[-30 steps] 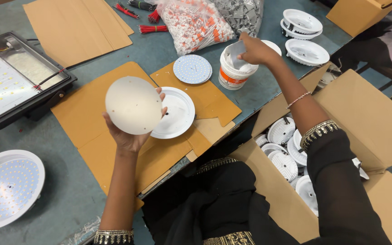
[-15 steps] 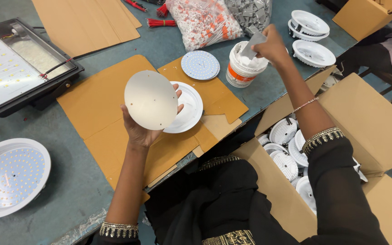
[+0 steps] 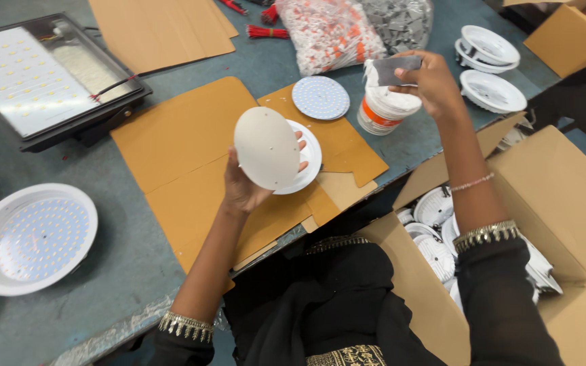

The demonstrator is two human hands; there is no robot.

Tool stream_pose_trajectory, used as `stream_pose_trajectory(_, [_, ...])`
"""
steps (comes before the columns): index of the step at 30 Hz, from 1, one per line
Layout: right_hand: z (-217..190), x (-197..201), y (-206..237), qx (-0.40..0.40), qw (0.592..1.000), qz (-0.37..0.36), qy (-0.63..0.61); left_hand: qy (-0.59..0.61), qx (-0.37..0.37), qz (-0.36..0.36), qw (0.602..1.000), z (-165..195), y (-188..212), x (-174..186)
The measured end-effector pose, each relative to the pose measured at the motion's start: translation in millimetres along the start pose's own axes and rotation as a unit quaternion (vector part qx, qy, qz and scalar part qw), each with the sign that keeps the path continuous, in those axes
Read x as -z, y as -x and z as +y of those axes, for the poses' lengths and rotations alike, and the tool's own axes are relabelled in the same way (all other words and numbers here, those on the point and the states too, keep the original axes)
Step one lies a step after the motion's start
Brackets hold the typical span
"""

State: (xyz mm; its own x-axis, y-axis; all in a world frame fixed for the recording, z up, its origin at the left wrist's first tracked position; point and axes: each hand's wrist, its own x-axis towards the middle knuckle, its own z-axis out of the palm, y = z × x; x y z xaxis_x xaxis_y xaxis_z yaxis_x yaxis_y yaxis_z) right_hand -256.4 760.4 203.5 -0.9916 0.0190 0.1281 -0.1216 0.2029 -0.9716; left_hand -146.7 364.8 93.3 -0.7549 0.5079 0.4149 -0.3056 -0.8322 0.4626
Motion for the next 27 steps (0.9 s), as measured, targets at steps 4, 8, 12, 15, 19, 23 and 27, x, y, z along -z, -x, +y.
stream_pose_trajectory(4, [-12, -70, 32, -0.008, 0.982, -0.079, -0.171, 0.018, 0.003, -0.007, 1.0, -4, -3, 6])
stream_pose_trajectory(8, [-14, -150, 77, 0.016, 0.95, -0.127, -0.285, 0.062, -0.017, 0.006, 0.998, -9, -4, 20])
stream_pose_trajectory(12, [-5, -242, 130, 0.11, 0.968, -0.027, -0.223, 0.087, -0.039, 0.029, 0.995, -15, -6, 35])
stream_pose_trajectory(15, [-2, -288, 155, 0.216, 0.975, 0.035, -0.035, 0.057, -0.056, 0.016, 0.997, -19, -6, 38])
stream_pose_trajectory(19, [-3, -305, 167, 0.265, 0.948, 0.084, 0.155, 0.05, -0.048, 0.016, 0.997, -24, -7, 34])
stream_pose_trajectory(23, [-5, -299, 177, 0.257, 0.941, 0.073, 0.206, 0.076, -0.058, 0.023, 0.995, -26, -6, 33])
stream_pose_trajectory(27, [-9, -292, 188, 0.248, 0.949, 0.054, 0.189, 0.072, -0.053, 0.035, 0.995, -26, -6, 33])
